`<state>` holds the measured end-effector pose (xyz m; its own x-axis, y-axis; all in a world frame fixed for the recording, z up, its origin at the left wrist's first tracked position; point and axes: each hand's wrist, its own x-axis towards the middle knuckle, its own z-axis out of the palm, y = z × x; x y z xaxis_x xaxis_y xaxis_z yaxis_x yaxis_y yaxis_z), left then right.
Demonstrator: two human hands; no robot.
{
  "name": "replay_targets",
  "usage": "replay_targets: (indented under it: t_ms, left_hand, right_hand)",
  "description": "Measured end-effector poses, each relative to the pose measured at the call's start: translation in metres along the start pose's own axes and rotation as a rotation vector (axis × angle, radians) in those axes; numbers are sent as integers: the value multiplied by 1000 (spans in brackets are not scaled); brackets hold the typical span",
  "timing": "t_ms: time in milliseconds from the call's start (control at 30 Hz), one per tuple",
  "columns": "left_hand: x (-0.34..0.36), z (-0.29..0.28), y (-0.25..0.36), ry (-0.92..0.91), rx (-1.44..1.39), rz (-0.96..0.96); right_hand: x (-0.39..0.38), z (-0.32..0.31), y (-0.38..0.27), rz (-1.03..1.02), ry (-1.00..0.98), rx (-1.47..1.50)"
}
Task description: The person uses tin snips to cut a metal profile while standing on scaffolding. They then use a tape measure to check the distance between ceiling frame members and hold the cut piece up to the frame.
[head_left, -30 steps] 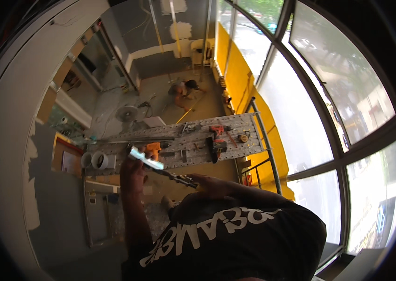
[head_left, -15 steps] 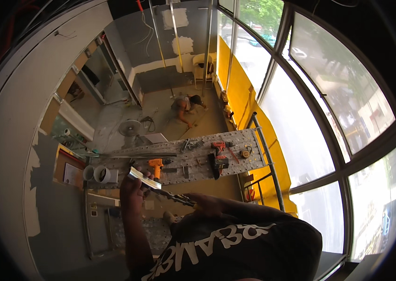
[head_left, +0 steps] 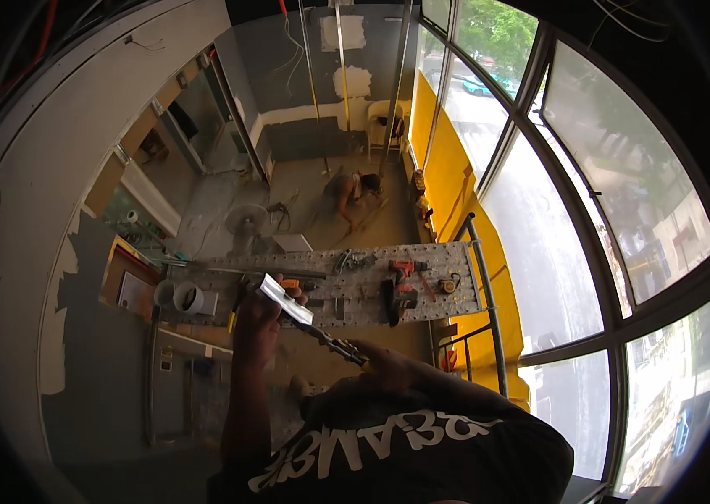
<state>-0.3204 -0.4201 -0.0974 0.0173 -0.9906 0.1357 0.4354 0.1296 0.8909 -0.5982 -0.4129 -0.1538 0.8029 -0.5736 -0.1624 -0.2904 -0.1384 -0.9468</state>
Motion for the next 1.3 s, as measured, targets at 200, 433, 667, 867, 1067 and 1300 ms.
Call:
replay_targets:
  t_ms: [200,433,667,867,1067,1300]
  left_hand:
    - [2,-5,-8,22,-21,-46]
    - [-4,5,2,70,-1,2]
    - [-3,-3,-2,30,-21,-3]
    - [-2,-4,2,25,-35,0]
    - [1,5,11,53,-24,15]
    - [-3,11,20,50,-3,0]
  right_hand:
    - [-3,7,13,10,34,27]
    - [9,6,28,-7,7,-76]
    - [11,5,17,-64,12,-35]
    - [10,5,4,-115,38,-37]
    - [10,6,3,-94,80,-69]
    - [9,4,1,-131,47,-88]
